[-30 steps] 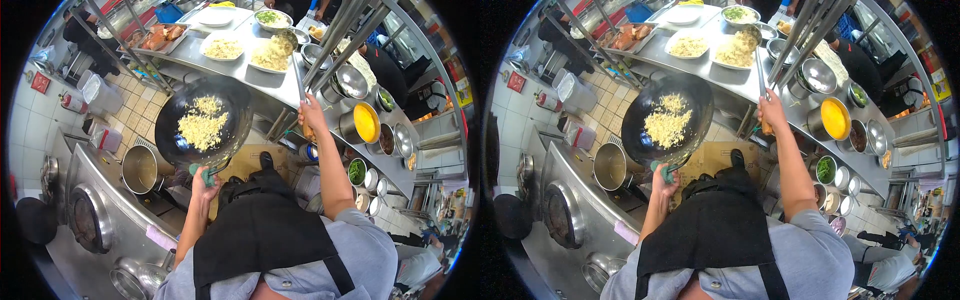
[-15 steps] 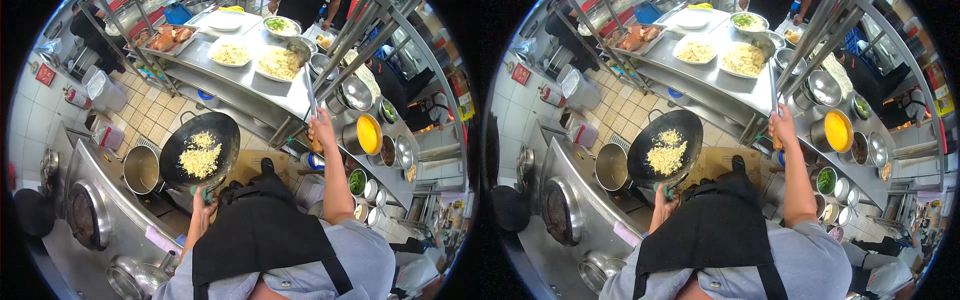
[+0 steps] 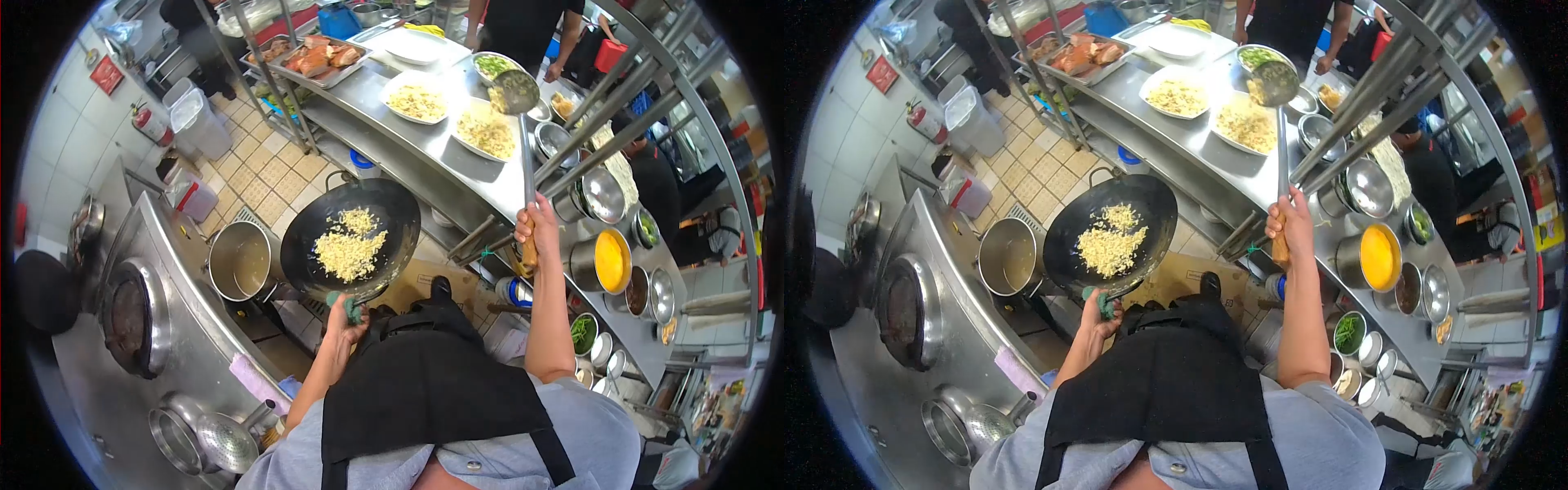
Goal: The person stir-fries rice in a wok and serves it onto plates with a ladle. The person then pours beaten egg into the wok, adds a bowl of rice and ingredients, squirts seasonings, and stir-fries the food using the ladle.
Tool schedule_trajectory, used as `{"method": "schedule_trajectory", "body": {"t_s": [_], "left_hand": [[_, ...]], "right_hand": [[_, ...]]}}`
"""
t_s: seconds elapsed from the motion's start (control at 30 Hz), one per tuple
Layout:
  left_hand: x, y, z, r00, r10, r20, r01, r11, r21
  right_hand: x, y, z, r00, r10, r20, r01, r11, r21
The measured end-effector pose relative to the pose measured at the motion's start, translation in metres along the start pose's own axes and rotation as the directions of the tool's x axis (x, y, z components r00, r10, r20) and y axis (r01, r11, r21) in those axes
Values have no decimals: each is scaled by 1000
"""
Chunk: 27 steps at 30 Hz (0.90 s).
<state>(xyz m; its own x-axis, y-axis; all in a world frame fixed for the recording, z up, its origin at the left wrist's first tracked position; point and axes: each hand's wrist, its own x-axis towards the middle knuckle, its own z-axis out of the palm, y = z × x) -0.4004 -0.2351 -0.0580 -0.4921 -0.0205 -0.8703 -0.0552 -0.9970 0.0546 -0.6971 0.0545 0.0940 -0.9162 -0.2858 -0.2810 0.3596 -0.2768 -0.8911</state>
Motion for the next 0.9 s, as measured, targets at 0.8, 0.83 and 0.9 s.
{"method": "schedule_trajectory", "body": {"t_s": [0.8,0.83,0.9], "left_hand": [[50,-14,12,994,112,21,-110,991,-78],[-4,-40,8,984,177,8,-177,984,-2],[-28,-45,6,992,119,-38,-119,993,-2]], "right_hand": [[-72,194,-66,967,106,232,166,431,-887],[-85,167,-69,972,118,201,117,495,-861],[-88,141,-78,967,157,200,106,466,-879]]}}
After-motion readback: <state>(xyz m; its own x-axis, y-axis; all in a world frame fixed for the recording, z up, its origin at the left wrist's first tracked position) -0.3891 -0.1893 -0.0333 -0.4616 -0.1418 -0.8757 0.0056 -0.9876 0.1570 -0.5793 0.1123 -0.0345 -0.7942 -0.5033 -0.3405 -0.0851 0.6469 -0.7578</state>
